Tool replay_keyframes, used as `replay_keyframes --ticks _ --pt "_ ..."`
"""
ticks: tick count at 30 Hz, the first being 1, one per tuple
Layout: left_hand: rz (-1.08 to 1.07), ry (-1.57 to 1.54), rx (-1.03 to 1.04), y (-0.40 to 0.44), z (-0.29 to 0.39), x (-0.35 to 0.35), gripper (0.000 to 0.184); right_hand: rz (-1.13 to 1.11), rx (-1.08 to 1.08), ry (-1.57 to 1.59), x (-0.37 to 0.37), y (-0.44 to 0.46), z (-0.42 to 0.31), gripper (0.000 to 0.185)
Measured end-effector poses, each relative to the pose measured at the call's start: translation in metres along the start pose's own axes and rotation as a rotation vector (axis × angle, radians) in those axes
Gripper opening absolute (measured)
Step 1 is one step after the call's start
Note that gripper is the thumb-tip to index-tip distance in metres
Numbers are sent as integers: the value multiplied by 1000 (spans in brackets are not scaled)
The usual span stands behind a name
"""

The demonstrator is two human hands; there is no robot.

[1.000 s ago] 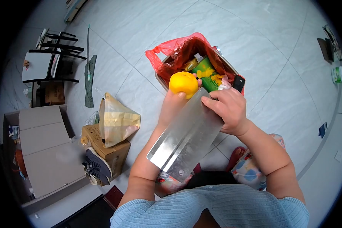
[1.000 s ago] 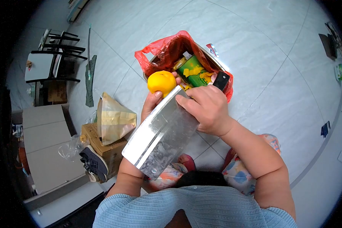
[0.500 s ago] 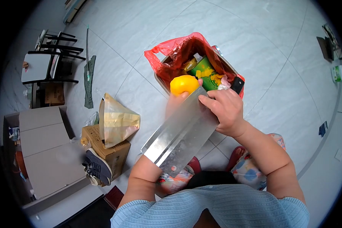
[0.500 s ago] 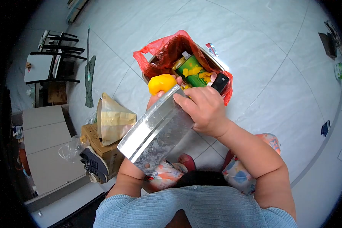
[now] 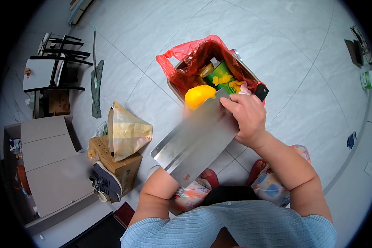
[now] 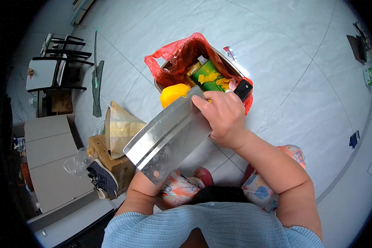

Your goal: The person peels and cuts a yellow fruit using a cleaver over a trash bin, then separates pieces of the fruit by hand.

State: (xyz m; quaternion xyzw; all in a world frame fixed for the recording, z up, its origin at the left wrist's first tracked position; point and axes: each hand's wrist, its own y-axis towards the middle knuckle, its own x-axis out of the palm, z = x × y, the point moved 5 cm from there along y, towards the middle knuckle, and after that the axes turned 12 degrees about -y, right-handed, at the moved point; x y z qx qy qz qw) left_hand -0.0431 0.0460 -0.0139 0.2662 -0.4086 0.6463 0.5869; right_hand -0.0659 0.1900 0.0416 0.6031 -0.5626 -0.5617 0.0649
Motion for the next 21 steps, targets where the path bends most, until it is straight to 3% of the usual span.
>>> replay_keyframes --ticks 12,16,18,21 --pt "237 25 59 -3 4 4 30 -32 -13 -6 -7 4 2 36" --pt "228 102 11 3 4 -17 35 -17 -16 11 -7 3 5 36" --pt "162 245 99 3 5 -18 38 2 -16 6 -8 4 8 38" --pt "121 130 84 7 0 -29 43 32 9 8 -10 7 13 39"
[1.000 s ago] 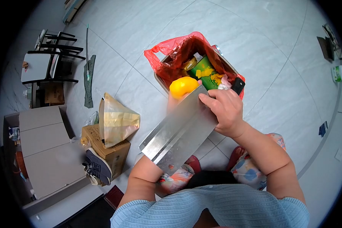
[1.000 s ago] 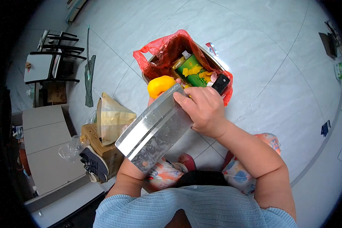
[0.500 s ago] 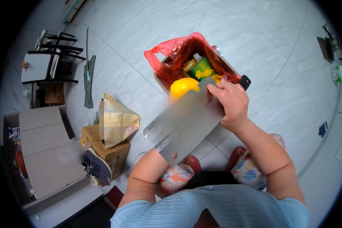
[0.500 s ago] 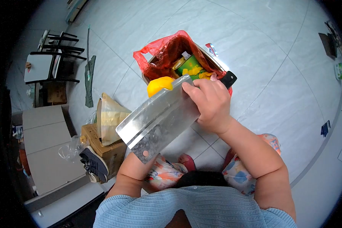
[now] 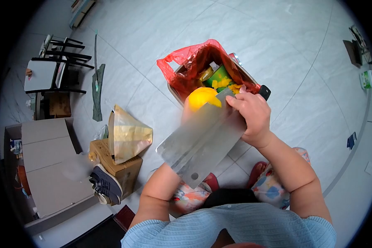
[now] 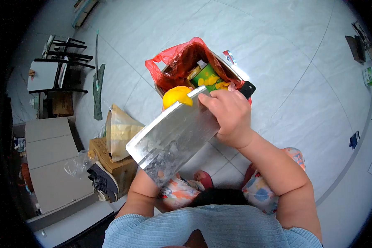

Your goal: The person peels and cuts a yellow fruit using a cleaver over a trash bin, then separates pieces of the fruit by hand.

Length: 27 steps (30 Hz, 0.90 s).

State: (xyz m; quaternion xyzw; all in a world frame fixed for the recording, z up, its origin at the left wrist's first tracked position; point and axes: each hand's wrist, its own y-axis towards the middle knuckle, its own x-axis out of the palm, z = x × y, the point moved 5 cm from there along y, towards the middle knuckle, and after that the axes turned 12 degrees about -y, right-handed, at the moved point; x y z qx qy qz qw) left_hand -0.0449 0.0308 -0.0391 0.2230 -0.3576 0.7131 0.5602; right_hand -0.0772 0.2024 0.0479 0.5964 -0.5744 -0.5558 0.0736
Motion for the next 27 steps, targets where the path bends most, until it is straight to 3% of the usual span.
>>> replay_keyframes --ticks 4,7,9,14,16,27 --pt "-96 -20 34 2 7 11 49 10 23 16 -3 2 5 37" --pt "-34 53 51 -9 23 36 55 7 -66 27 -6 3 2 34" --pt "-41 310 109 -13 29 44 58 -26 -82 39 -6 2 -4 34" --pt "-22 325 89 -13 28 42 61 -24 -98 29 -7 2 -5 33" --pt "-106 302 87 -11 25 34 68 14 -43 18 -7 2 -2 33" --pt "-103 292 179 -11 34 50 60 -34 -47 55 -9 1 -3 36"
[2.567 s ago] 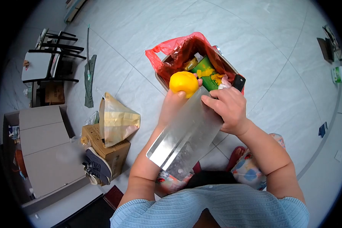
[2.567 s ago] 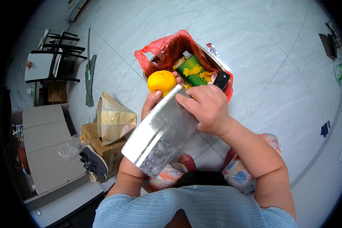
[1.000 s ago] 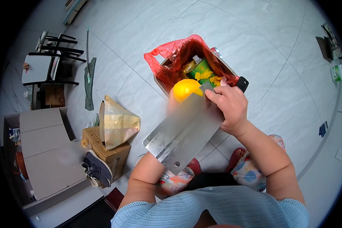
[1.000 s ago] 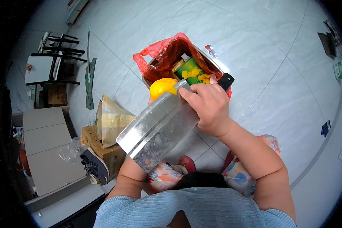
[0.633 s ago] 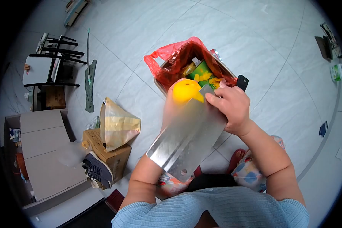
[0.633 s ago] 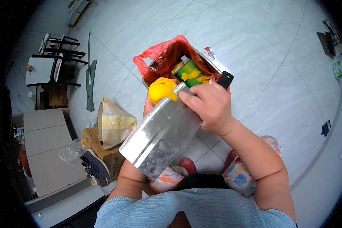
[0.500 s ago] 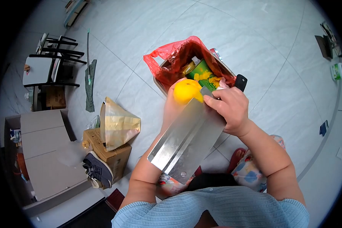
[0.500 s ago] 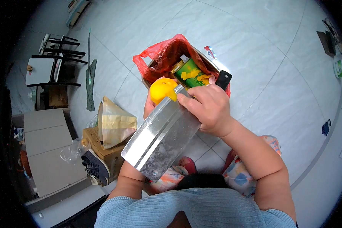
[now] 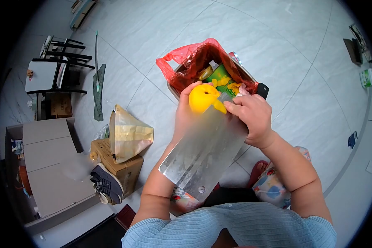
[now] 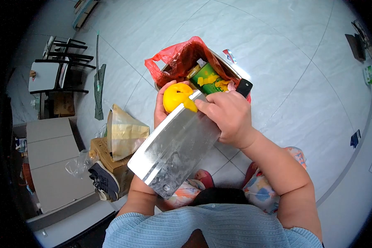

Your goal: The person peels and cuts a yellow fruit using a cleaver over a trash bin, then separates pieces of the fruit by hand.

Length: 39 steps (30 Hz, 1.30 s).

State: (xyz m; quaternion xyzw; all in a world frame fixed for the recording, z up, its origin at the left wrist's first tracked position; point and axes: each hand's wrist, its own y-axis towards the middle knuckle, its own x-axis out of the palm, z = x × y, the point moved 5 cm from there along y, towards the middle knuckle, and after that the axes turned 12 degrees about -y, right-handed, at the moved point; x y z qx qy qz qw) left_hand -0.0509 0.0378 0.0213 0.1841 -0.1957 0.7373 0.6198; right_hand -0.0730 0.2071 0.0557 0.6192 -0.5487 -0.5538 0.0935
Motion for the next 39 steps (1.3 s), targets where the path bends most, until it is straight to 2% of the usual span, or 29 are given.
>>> replay_keyframes --ticks 7,11,13,19,24,27,28,29,30,32,33,34,35,36,39 --pt "-115 41 81 1 2 -2 68 3 19 -38 1 1 9 37" --pt "-150 62 90 4 0 -8 66 19 28 -49 2 0 11 37" --pt "-141 -86 66 5 -1 -9 66 31 39 -77 5 -3 16 37" --pt "-228 115 181 7 5 -13 63 7 84 -64 8 -3 20 35" --pt "-218 33 190 7 -4 -34 61 -22 153 -91 8 0 21 31" --pt "-217 809 -179 -22 -7 -48 69 -26 237 -112 12 -2 35 30" --pt "-217 809 -179 -22 -13 -50 69 -37 291 -128 13 -1 40 30" --pt "-228 709 -64 -22 -18 -51 71 -9 263 -133 10 2 38 32" --pt "-210 522 -63 -18 -21 -47 67 -10 262 -132 10 2 37 32" --pt "-113 -59 -124 0 -16 -30 60 37 184 -15 9 3 32 34" --pt "-82 -154 -112 7 -11 -25 57 37 184 -14 8 3 31 34" --pt "-60 -108 -26 10 -5 -15 60 25 116 -3 7 3 25 34" --pt "1 -201 -52 5 1 -4 68 12 50 10 7 3 19 33" --pt "-86 -156 1 6 4 -7 68 -1 -17 25 7 2 14 33" --pt "-102 -97 -21 11 9 -16 67 -35 -68 -1 6 5 9 34"
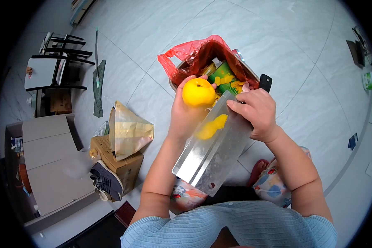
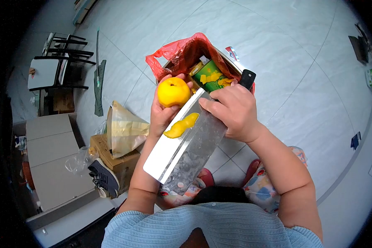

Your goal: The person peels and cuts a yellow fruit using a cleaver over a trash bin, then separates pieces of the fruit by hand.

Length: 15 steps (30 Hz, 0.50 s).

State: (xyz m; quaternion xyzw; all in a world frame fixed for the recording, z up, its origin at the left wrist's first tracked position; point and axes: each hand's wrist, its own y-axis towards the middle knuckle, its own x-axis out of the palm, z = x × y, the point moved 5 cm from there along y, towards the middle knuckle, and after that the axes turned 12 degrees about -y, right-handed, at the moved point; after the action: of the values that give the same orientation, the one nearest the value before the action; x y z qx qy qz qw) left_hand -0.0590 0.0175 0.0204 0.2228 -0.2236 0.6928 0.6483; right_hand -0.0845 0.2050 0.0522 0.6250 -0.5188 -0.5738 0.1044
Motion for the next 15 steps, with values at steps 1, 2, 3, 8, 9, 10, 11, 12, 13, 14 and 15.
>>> replay_keyframes --ticks 1,2,3,8,9,10,11,12,13,14,15 --pt "5 -52 -30 0 -1 -2 66 -9 -16 -1 -1 1 -1 34" --pt "9 -105 -60 1 -2 -4 65 -9 -17 -2 1 1 0 34" --pt "10 -105 -59 2 -2 -7 65 -7 -6 -2 3 0 3 34" --pt "63 -209 -100 2 0 -10 60 -6 3 17 1 1 8 35" --pt "63 -209 -102 2 3 -13 60 -28 -40 -40 1 2 10 34" --pt "4 -221 -133 3 8 -16 60 -51 -82 -98 0 3 10 34" --pt "-54 -233 -163 4 13 -20 63 -92 -62 -105 -2 8 9 32" --pt "-60 -191 -176 6 18 -26 73 -143 -56 -118 0 6 12 31" --pt "-59 -192 -179 8 25 -32 73 -194 -49 -130 3 4 16 29" --pt "-172 -284 -287 7 27 -32 76 -220 -49 -147 6 2 20 27" --pt "-286 -378 -395 5 27 -27 79 -224 -44 -147 8 -2 24 27"
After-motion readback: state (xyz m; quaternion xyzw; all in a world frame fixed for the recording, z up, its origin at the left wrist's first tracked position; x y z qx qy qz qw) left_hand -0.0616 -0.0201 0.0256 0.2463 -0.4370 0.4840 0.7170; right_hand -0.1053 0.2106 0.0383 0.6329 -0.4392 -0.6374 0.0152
